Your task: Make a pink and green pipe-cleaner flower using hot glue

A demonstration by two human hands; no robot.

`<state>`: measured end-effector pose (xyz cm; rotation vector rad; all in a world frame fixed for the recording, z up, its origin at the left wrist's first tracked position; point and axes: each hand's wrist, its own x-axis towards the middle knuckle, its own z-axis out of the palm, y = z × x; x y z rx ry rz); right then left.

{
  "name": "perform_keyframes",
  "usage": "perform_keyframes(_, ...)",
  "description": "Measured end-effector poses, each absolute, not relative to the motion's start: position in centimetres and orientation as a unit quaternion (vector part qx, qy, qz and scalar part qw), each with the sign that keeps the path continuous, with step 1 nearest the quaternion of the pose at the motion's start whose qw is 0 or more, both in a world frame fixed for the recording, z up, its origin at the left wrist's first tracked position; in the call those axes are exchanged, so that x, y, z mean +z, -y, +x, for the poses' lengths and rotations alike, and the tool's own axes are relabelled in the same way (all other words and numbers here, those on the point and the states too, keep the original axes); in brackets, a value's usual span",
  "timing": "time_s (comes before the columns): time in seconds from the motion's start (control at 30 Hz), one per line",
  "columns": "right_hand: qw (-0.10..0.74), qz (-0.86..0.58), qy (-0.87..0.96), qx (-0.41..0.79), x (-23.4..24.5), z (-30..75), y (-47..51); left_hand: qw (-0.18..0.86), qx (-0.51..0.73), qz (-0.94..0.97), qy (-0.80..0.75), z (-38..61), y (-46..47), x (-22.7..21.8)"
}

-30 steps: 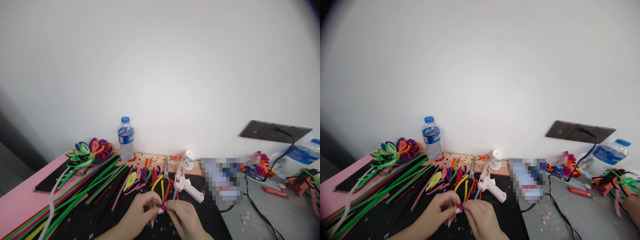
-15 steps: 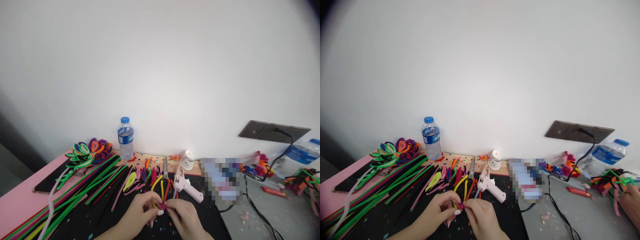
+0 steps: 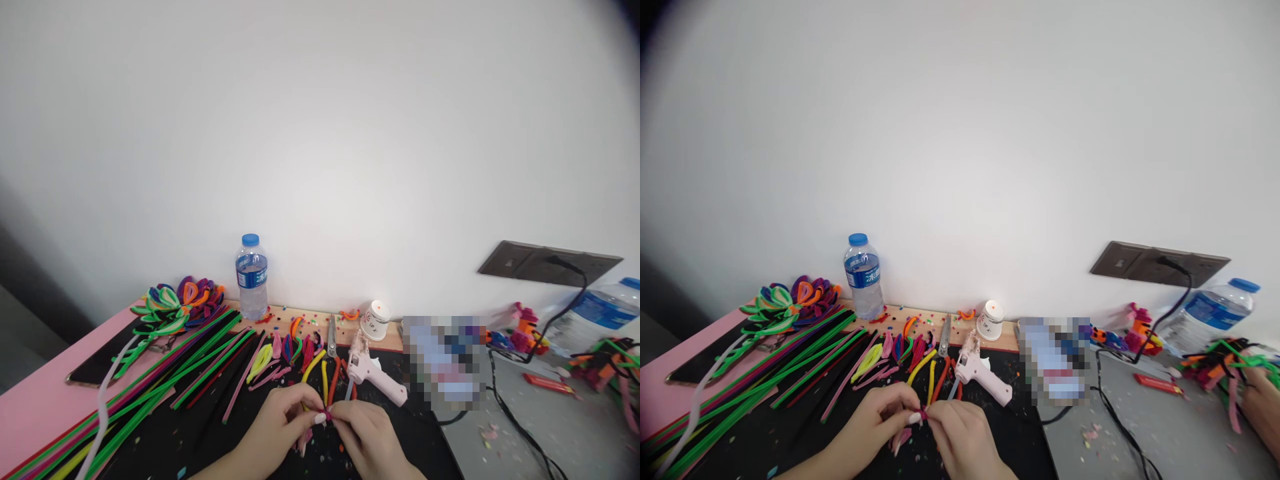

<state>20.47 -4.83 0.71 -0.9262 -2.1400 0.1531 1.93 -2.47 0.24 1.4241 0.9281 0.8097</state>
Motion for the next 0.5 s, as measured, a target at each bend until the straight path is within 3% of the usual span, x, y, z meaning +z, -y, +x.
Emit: perform_keyframes(0.5, 0.409, -0.328, 0.852, -0.008, 1.35, 20.46, 4.88, 0.628, 0.348, 0.585, -0.377, 1.97, 2.38, -0.02)
